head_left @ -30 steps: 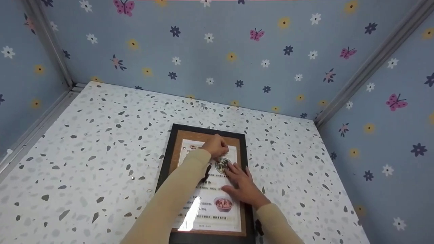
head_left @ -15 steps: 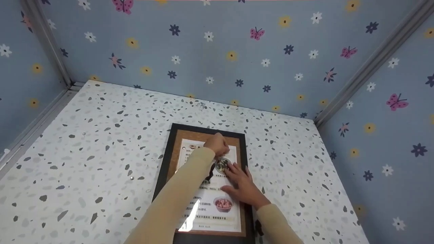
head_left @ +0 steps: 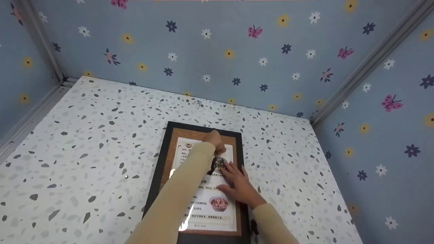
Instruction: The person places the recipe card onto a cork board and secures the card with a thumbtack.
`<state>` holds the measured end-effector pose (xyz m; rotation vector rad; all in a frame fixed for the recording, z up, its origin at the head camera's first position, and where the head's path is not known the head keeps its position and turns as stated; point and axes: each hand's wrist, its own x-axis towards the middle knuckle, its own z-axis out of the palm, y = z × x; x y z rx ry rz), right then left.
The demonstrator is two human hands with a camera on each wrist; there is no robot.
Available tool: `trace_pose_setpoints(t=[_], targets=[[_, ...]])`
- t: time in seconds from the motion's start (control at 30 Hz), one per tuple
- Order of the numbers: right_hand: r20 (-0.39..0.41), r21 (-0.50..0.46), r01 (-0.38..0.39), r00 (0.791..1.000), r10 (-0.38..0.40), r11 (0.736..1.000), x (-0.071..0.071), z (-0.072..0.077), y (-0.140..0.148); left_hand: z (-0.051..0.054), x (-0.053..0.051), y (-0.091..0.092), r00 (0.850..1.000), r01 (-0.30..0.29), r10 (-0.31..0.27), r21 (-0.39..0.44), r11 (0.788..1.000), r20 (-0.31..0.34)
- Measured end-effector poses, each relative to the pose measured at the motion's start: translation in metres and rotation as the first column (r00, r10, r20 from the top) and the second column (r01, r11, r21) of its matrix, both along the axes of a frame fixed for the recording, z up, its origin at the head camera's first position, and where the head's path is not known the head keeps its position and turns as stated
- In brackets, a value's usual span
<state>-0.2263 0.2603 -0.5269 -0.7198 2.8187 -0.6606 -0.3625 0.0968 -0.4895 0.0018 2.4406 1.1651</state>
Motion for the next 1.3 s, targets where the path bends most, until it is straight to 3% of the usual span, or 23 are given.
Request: trace_pose_setpoints(t=[0.2,0.37,0.67,0.97,1.17,1.3], targets=[[-0.018,-0.010,-0.021,1.000,0.021,1.000,0.000,0.000,-0.002,-0.001,-0.009,0.001,0.997,-0.018,0.019,-0.019,1.000,0.071],[-0.010,0.010,-0.018,1.000,0.018,1.000,0.000,-0.001,-0.001,-0.002,-0.013,0.003,0.995,-0.014,0.019,-0.057,0.998,0.093],[-0.007,0.011,-0.012,1.000,0.012,1.000,-0.001,0.000,0.004,0.006,-0.006,0.006,0.998,0.034,-0.032,-0.035,0.999,0.056],[-0.010,0.020,-0.011,1.000,0.011,1.000,-0.001,-0.001,0.000,-0.003,-0.013,0.005,0.996,-0.030,0.027,0.028,0.999,0.090],[-0.010,0.025,-0.017,1.000,0.017,1.000,-0.001,-0.002,0.000,-0.007,-0.011,-0.003,0.999,-0.046,0.047,-0.060,0.997,0.017],[-0.002,0.010,-0.014,1.000,0.014,1.000,-0.001,-0.002,0.001,-0.012,-0.007,-0.011,0.999,-0.032,0.033,-0.053,0.998,0.006]])
